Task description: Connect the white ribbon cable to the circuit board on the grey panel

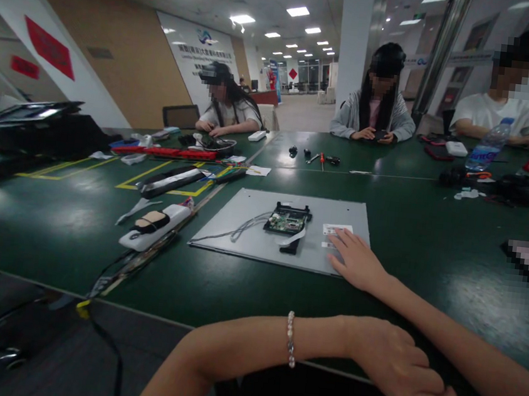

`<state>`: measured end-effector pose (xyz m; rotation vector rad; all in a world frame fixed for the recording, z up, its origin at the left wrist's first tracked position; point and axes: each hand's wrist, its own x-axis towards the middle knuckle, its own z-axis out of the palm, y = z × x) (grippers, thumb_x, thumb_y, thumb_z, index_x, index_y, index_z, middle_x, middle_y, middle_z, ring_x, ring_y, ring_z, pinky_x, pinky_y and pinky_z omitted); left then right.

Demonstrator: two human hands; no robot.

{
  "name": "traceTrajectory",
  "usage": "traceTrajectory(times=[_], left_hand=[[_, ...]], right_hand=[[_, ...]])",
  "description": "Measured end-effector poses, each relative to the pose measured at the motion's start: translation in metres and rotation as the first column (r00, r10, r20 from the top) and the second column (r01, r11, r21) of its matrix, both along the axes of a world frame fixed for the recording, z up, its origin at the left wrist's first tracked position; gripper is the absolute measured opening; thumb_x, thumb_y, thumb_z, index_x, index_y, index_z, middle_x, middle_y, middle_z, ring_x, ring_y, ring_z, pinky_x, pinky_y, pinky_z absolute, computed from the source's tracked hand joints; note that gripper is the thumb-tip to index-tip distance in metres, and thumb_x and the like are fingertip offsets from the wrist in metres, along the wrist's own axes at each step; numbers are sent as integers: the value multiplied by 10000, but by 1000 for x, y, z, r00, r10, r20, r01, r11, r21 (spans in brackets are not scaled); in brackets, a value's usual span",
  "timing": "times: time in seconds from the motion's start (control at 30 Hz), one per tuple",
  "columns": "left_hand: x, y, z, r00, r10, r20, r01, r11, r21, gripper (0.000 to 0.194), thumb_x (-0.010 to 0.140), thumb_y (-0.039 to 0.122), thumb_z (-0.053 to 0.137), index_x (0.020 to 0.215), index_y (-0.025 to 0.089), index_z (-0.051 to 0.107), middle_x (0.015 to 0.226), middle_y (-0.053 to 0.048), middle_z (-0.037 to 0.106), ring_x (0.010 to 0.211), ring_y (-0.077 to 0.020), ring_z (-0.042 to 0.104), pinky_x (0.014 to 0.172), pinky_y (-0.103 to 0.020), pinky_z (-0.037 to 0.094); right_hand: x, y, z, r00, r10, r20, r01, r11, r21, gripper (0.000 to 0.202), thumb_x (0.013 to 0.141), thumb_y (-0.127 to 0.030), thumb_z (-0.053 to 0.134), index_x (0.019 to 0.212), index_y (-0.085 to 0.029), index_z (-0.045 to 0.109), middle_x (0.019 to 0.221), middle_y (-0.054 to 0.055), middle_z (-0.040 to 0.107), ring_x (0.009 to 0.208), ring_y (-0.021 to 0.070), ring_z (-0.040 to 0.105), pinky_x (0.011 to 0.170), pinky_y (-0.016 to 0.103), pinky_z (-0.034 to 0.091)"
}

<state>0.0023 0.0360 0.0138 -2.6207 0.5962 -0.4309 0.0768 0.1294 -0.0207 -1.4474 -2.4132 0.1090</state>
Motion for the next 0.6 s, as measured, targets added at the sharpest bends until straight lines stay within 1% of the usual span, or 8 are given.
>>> traceTrajectory(times=[0.1, 0.2, 0.33, 0.4, 0.47, 0.53, 0.57, 0.6], left_hand=[[3, -1, -1, 994, -42, 98, 35, 997, 66, 371, 985, 227, 400, 999, 352, 750, 654, -24, 493, 540, -108, 539, 468, -238, 417], [5, -2, -3, 986, -94, 135, 68, 981, 184, 380, 974, 218, 409, 1012, 398, 741, 626, -18, 431, 485, -103, 485, 426, -248, 338], [6, -5, -2, 977, -107, 186, 52, 959, 279, 357, 977, 304, 395, 1010, 468, 710, 613, -13, 361, 446, -87, 415, 405, -244, 252], [2, -6, 4, 958, -201, 203, 132, 942, 308, 354, 976, 325, 386, 1000, 454, 714, 619, -23, 382, 451, -96, 411, 392, -251, 228], [-6, -3, 14, 938, -293, 184, 227, 923, 311, 359, 975, 313, 386, 994, 404, 733, 634, -37, 425, 475, -120, 437, 382, -266, 241], [-21, 7, 25, 949, -275, 151, 228, 935, 272, 358, 979, 298, 388, 989, 349, 742, 650, -44, 475, 507, -136, 474, 389, -277, 296], [-32, 15, 30, 978, -154, 140, 118, 964, 239, 348, 982, 289, 393, 996, 328, 739, 660, -45, 510, 527, -138, 498, 412, -281, 346], [-46, 26, 34, 989, -88, 121, 63, 978, 201, 340, 991, 293, 391, 1004, 298, 731, 678, -43, 543, 540, -129, 511, 438, -274, 380]], right_hand=[[-22, 11, 3, 1000, 2, 4, -2, 1000, -14, 569, 975, -434, 378, 1441, -117, 460, 1549, 178, 385, 1437, 356, 310, 1145, 528, 272], [-39, 19, 5, 1000, 8, -7, -8, 1000, -10, 548, 972, -436, 385, 1436, -155, 467, 1545, 150, 401, 1434, 358, 314, 1135, 538, 281], [-50, 24, 9, 1000, 13, -6, -13, 1000, -17, 561, 979, -429, 372, 1427, -108, 472, 1541, 188, 392, 1426, 369, 321, 1133, 536, 278], [-50, 24, 9, 1000, 14, -17, -14, 1000, -23, 549, 982, -418, 372, 1419, -104, 477, 1539, 187, 394, 1427, 352, 322, 1144, 517, 269], [-49, 24, 9, 999, 23, -39, -24, 999, -28, 525, 982, -391, 376, 1416, -112, 474, 1523, 171, 425, 1426, 321, 333, 1156, 490, 263], [-47, 23, 9, 997, 28, -70, -29, 999, -21, 515, 977, -349, 389, 1418, -93, 464, 1490, 173, 469, 1413, 298, 362, 1161, 459, 271], [-47, 23, 8, 996, 24, -89, -25, 1000, -13, 518, 972, -330, 399, 1422, -80, 455, 1476, 177, 485, 1404, 294, 377, 1160, 447, 277], [-47, 23, 8, 994, 17, -105, -17, 1000, -6, 524, 966, -313, 410, 1428, -66, 445, 1467, 184, 494, 1396, 295, 390, 1159, 439, 282]])
